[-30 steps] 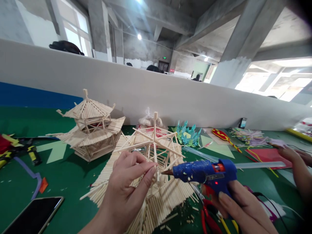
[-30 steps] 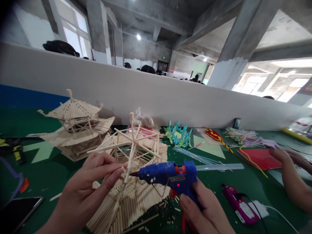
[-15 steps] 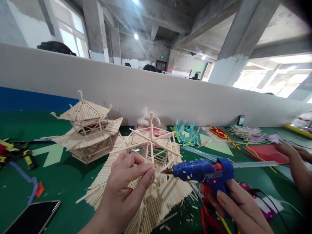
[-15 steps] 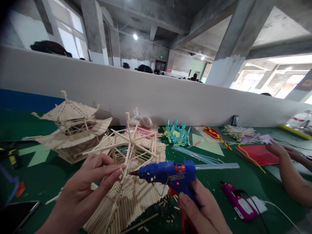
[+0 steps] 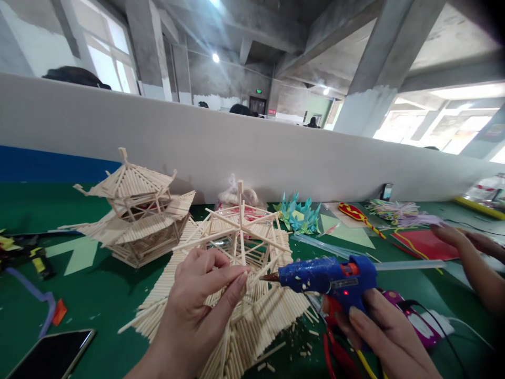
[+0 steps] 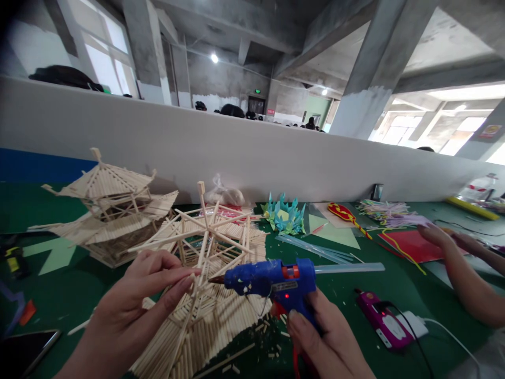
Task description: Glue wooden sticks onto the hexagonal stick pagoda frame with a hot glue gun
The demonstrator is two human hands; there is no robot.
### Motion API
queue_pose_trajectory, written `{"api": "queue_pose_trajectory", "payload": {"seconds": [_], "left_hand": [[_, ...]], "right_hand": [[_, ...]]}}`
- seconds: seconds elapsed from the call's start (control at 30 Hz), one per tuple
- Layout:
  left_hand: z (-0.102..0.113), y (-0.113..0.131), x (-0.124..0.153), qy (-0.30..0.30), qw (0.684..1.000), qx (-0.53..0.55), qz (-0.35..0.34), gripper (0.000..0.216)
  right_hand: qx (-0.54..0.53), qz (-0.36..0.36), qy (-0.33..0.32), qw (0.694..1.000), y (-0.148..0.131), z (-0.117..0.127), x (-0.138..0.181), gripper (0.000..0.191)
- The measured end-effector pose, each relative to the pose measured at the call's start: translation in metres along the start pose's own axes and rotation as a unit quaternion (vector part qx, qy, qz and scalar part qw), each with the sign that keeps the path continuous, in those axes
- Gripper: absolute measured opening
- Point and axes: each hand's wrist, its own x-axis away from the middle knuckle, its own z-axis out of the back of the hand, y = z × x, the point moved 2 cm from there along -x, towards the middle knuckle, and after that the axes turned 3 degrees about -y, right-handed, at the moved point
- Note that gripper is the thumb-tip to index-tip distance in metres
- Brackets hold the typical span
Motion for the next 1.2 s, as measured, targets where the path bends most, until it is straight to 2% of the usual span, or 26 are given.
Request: {"api": "queue_pose_trajectory", "payload": {"seconds": [0.57, 1.03, 1.2], "left_hand": [[0.001, 0.001, 0.000, -0.009, 1.000, -0.015, 0.004, 0.013], [0.002, 0.002, -0.001, -0.005, 1.000, -0.026, 0.000, 0.013], [0.002, 0.003, -0.001, -0.011, 1.000, -0.023, -0.001, 0.011]], "right_hand": [[-0.024, 0.000, 0.010, 1.000, -0.009, -0.002, 0.001, 0.023], [-0.024, 0.008, 0.007, 1.000, -0.005, -0.002, 0.003, 0.018], [-0.016, 0.011, -0.004, 1.000, -0.008, -0.001, 0.004, 0.022]]}}
